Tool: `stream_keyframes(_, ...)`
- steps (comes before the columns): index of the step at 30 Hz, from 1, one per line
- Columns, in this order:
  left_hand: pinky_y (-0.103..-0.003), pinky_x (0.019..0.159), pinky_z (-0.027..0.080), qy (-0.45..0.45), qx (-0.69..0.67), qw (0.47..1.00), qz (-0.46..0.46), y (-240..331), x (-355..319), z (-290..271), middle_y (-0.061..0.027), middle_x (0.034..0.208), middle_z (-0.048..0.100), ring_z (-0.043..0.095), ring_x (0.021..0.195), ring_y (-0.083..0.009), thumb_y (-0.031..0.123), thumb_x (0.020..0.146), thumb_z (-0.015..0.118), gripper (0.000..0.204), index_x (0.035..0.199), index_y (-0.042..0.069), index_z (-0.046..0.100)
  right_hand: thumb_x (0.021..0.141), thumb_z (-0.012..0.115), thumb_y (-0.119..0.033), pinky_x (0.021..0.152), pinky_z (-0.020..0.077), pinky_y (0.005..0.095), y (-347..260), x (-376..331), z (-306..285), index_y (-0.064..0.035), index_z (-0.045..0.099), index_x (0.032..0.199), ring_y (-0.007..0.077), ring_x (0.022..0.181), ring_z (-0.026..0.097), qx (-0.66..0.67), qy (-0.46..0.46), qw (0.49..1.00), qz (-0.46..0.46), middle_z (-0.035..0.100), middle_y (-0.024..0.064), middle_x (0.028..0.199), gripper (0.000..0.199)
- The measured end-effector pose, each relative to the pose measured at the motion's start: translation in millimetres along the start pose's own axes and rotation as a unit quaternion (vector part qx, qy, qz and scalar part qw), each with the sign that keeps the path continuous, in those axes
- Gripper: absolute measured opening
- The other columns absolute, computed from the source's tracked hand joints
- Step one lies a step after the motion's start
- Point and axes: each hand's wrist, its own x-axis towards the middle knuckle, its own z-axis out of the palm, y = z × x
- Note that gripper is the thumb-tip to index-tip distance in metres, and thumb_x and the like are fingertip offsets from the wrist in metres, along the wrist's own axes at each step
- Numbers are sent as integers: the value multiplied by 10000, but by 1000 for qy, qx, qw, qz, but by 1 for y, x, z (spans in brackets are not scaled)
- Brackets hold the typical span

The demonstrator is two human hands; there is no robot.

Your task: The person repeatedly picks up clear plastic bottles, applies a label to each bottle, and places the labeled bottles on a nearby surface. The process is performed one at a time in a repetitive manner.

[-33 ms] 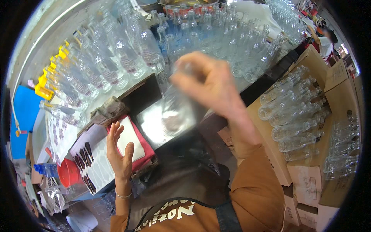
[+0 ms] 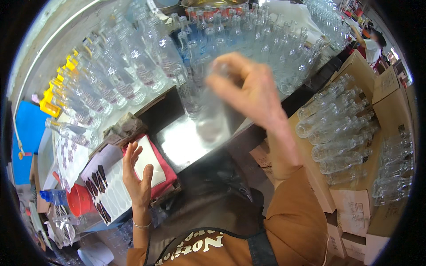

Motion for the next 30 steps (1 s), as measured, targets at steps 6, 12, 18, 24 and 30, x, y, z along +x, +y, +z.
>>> stream_keyframes(6, -414, 995, 487, -25, 19, 998, -55, -4, 0, 10, -151, 1410, 582, 639, 1180, -287, 89, 863, 740, 626, 1438, 12, 505, 873, 737, -272, 648, 511, 306, 64, 53, -45, -14, 679, 1057, 181, 702, 694, -293, 128, 946, -48, 734, 171, 848, 322)
stream_keyframes(12, -404, 1010, 482, -47, 35, 996, -73, -1, 3, 18, -156, 1435, 569, 651, 1184, -273, 73, 904, 661, 576, 1451, 11, 491, 858, 700, -429, 726, 542, 438, 141, 118, -52, -28, 699, 1060, 356, 805, 707, -352, 161, 921, -43, 730, 195, 855, 449)
stream_keyframes(18, -395, 987, 497, -45, 38, 995, -75, -6, 2, 18, -153, 1415, 574, 657, 1154, -265, 63, 900, 679, 566, 1438, 15, 511, 862, 709, -458, 780, 552, 409, 171, 163, -52, -21, 704, 1056, 363, 883, 718, -373, 133, 918, -14, 744, 210, 974, 478)
stream_keyframes(24, -395, 951, 517, -38, 31, 997, -55, -12, 1, 23, -162, 1395, 579, 662, 1112, -259, 40, 874, 712, 568, 1413, 16, 537, 868, 687, -523, 853, 544, 438, 178, 167, -52, -19, 709, 1112, 362, 989, 708, -382, 101, 918, 21, 736, 212, 1040, 561)
stream_keyframes(30, -391, 945, 517, -24, 18, 997, -65, -19, -11, 14, -165, 1403, 574, 667, 1105, -261, 48, 882, 708, 541, 1398, 11, 549, 884, 669, -504, 952, 511, 459, 109, 124, -88, -69, 680, 1245, 369, 1090, 672, -508, 155, 847, -12, 709, 192, 1171, 565)
